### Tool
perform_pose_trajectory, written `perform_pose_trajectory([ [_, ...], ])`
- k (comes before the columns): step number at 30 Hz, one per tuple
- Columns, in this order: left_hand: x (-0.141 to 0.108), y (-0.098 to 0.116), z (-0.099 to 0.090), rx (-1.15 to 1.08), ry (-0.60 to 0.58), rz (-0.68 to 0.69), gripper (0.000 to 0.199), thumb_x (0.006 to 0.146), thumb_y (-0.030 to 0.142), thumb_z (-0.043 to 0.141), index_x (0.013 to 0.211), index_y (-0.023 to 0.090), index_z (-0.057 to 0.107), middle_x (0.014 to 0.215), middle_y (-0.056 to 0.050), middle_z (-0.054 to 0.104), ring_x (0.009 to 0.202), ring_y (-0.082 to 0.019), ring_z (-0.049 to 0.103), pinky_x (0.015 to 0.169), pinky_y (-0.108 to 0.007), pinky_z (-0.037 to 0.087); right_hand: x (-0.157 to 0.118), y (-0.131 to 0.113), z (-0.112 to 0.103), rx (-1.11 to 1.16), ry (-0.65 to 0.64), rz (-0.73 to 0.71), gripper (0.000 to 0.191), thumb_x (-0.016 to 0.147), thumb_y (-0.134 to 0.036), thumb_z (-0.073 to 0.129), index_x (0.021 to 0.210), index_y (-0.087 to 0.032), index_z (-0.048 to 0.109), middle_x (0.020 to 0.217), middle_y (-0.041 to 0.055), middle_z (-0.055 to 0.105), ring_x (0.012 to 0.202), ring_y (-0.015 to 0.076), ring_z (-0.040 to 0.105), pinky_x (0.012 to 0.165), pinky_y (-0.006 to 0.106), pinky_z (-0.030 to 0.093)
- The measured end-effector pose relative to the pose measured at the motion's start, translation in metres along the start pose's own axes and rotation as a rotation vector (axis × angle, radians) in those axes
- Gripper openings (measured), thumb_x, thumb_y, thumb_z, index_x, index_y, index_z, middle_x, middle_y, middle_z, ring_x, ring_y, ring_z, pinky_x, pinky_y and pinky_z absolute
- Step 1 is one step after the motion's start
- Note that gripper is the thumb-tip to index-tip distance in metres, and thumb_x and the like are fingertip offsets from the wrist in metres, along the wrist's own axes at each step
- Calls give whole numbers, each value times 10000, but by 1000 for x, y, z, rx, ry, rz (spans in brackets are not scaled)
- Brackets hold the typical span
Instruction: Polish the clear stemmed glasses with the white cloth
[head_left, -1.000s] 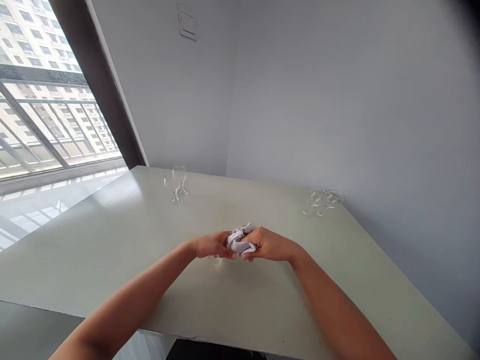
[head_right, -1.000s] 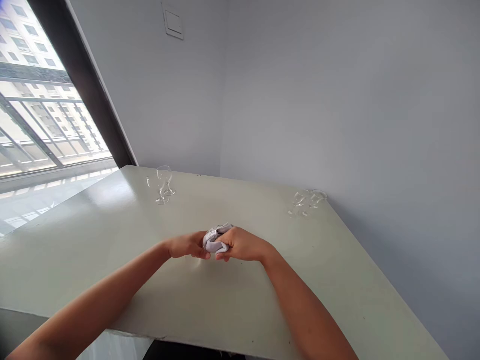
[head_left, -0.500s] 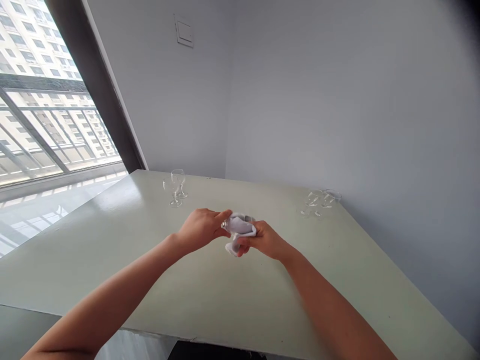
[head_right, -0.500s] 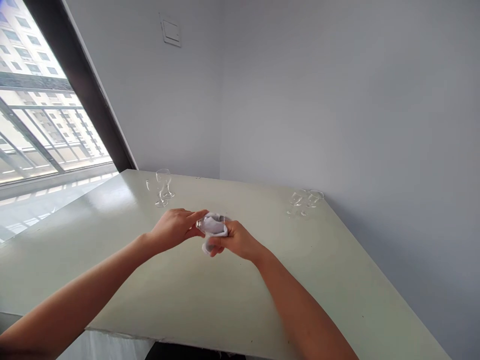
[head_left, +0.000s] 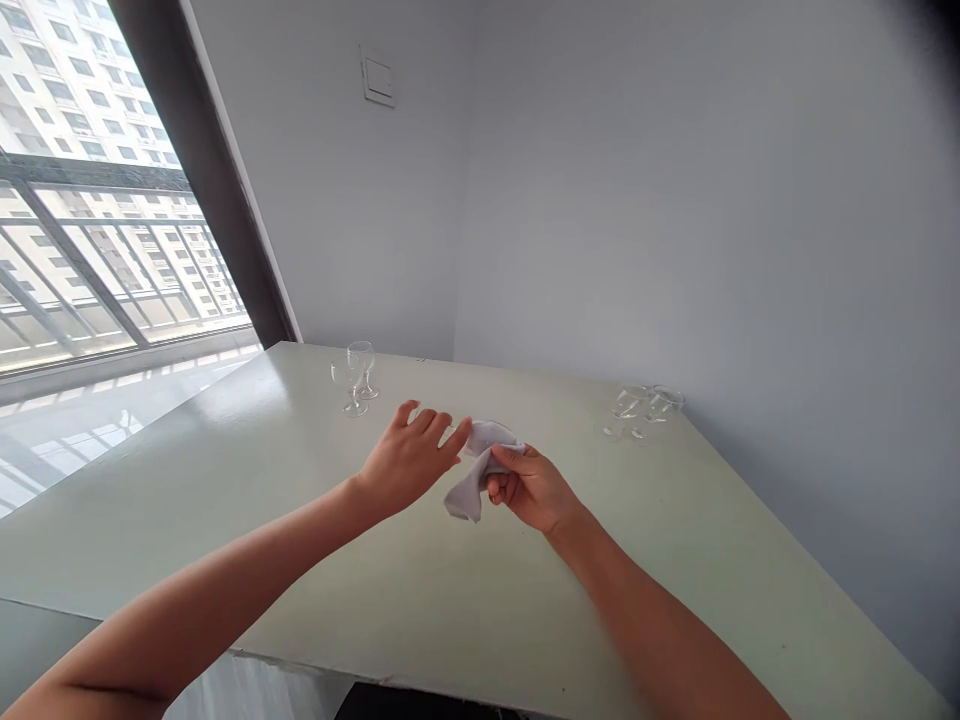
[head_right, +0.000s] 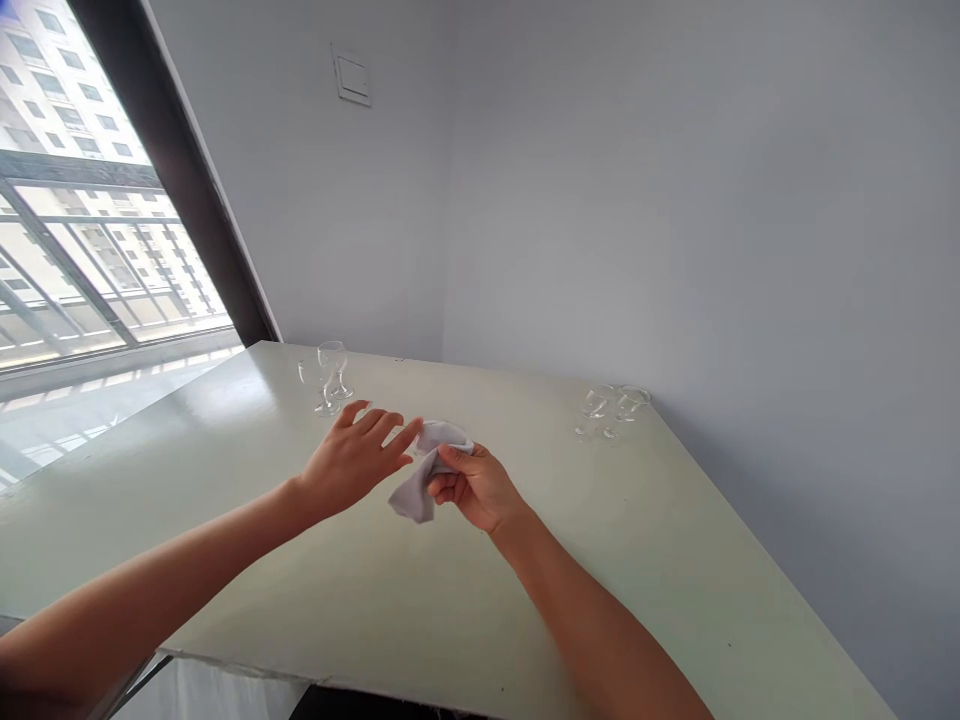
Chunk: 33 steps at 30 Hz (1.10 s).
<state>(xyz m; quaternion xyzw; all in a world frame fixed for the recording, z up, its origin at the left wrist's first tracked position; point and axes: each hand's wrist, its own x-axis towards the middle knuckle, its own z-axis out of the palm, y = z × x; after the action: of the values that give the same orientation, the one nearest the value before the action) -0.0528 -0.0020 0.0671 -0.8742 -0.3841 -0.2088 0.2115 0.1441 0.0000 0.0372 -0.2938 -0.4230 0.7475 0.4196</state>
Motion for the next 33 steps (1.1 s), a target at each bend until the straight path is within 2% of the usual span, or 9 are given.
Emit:
perform_pose_trajectory([
  [6, 7, -16, -13, -241, -61, -45, 321, 830, 456, 461, 1052, 255, 578, 715, -5, 617, 671, -134, 561, 906, -411, 337, -15, -3, 12, -331, -139, -113, 291, 761, -411, 597, 790, -127, 651, 615, 47, 656, 577, 168, 627, 587, 312, 495],
  [8, 10, -23, -21, -468, -268, -103, 371, 813, 521, 441, 980, 240, 617, 658, 3, 604, 613, -123, 550, 759, -314, 411, -19, -6, 11, -471, -192, -108, 239, 744, -373, 622, 765, -137, 652, 666, 45, 662, 650, 176, 632, 654, 335, 496],
  [12, 12, -29, -29, -886, -747, -171, 419, 835, 519, 371, 808, 187, 626, 665, -4, 606, 542, -108, 549, 505, -220, 391, -19, -6, 8, -530, -285, -60, 206, 740, -354, 628, 719, -150, 651, 654, 29, 650, 652, 173, 627, 653, 336, 493],
  [14, 10, -24, -25, -775, -642, -169, 385, 861, 468, 353, 852, 187, 615, 710, -19, 622, 603, -131, 570, 562, -253, 424, -13, -3, 5, -463, -229, -62, 225, 741, -363, 628, 701, -142, 648, 620, 33, 649, 587, 167, 621, 600, 320, 489],
  [18, 2, -8, -9, -215, -128, -60, 309, 876, 297, 394, 1149, 219, 517, 954, -72, 633, 917, -203, 558, 912, -441, 338, -1, 3, 3, -99, -31, -26, 272, 759, -415, 599, 704, -150, 627, 515, 1, 607, 450, 120, 562, 488, 252, 443],
  [20, 0, -7, -1, -75, -28, 17, 325, 873, 273, 408, 1185, 235, 491, 976, -67, 631, 929, -199, 552, 965, -468, 271, 1, 5, 6, 21, 9, -10, 289, 770, -440, 577, 692, -163, 610, 462, -25, 566, 402, 93, 514, 453, 222, 408],
  [22, -1, -12, 3, -69, 9, 74, 304, 870, 316, 426, 1151, 243, 517, 908, -46, 646, 837, -178, 568, 914, -427, 323, -2, 6, 10, -13, -14, -33, 318, 779, -467, 552, 696, -166, 607, 475, -25, 566, 396, 89, 509, 453, 223, 404],
  [27, 1, -25, -2, -397, -57, -1, 363, 797, 477, 506, 1039, 222, 597, 690, -6, 626, 628, -125, 540, 657, -273, 383, -19, -3, 13, -527, -149, -159, 293, 777, -436, 563, 773, -152, 635, 613, 17, 625, 581, 154, 611, 628, 309, 477],
  [33, -2, -20, -13, -1070, -572, -320, 370, 787, 513, 474, 788, 178, 632, 617, 6, 539, 543, -88, 454, 479, -199, 305, -26, -28, 4, -1187, -345, -398, 210, 831, -188, 469, 922, -232, 654, 806, 8, 652, 730, 144, 592, 656, 270, 459],
])
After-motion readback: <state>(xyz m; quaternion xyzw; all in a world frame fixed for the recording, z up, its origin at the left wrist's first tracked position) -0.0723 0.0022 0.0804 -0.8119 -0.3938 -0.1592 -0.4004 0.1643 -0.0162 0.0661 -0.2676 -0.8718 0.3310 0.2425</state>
